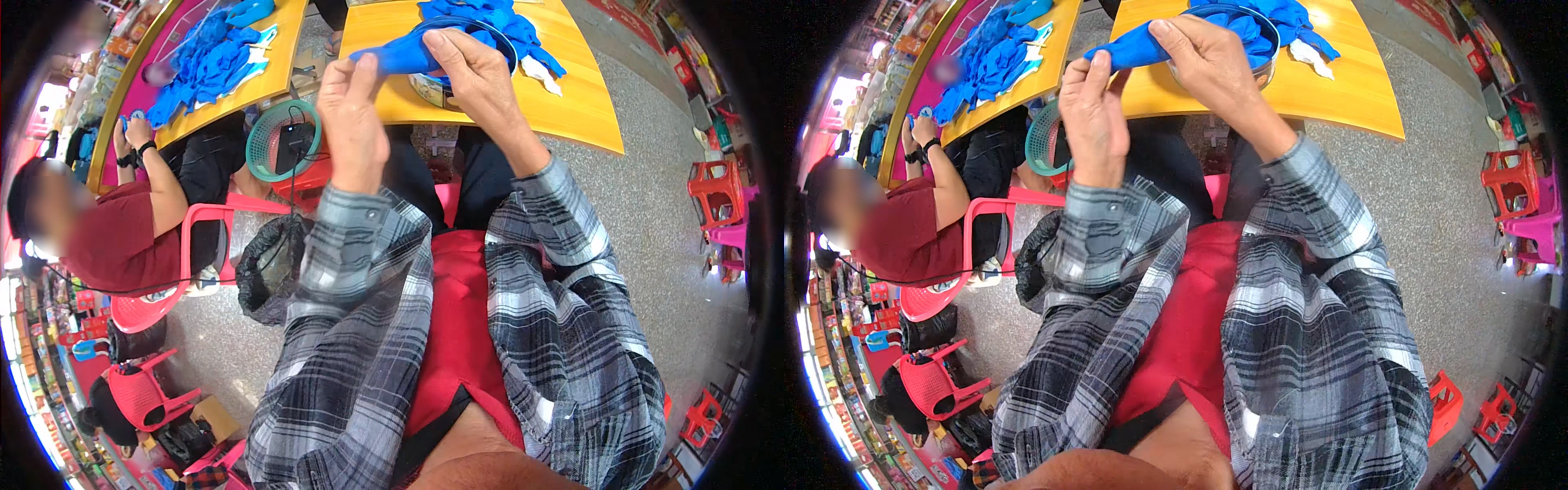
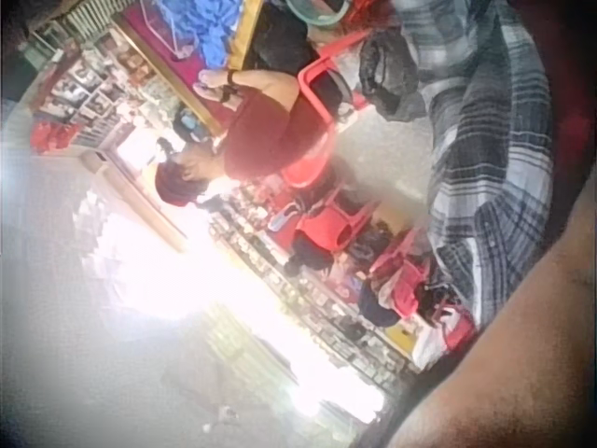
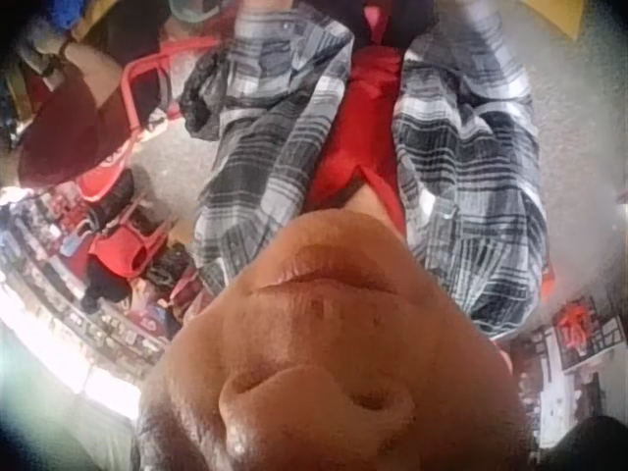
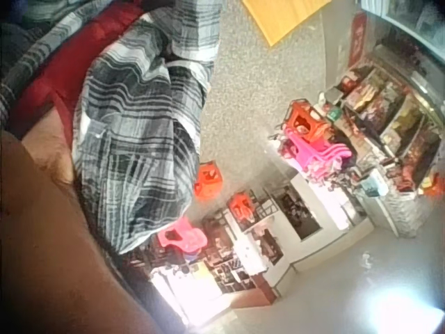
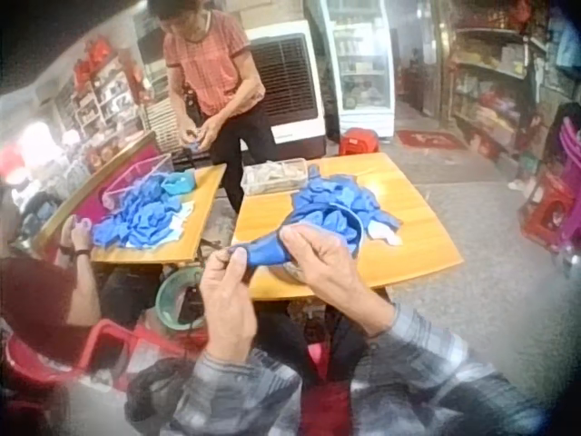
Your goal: Assembling shoe components by inserting filler material into blue fabric pouches.
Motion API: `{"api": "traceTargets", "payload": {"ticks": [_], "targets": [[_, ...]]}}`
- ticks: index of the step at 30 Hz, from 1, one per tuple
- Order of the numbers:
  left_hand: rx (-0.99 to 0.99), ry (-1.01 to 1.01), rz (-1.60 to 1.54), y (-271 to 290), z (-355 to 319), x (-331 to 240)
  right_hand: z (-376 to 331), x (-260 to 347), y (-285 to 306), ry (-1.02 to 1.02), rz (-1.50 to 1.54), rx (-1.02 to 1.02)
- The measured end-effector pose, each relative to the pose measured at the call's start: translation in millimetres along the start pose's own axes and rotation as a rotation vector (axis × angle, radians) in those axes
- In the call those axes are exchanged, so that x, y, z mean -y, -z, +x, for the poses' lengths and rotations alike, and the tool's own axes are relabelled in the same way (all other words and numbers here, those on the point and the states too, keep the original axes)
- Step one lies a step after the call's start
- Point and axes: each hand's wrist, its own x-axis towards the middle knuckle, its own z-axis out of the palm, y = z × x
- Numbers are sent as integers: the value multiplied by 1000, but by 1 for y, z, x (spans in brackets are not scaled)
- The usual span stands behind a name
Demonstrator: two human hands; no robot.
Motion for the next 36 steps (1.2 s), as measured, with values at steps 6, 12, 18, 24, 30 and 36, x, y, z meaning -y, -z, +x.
{"api": "traceTargets", "payload": {"ticks": [6, 12, 18, 24, 30, 36], "targets": [[18, -36, 105, 8, 1, 4, 5, -9, -6, -261, 186, 30], [36, -52, 194, 11, -4, 8, 4, -11, -10, -236, 131, 114], [28, 46, 144, 18, -4, 3, 17, -15, 2, -221, 27, 165], [287, -89, 516, 18, -3, -11, 18, -3, 2, 65, -128, 279], [145, -4, 466, 14, -4, -15, 7, 2, 4, -464, 448, 231], [133, -5, 374, 1, -5, -23, 0, 4, 3, -434, 529, 157]]}}
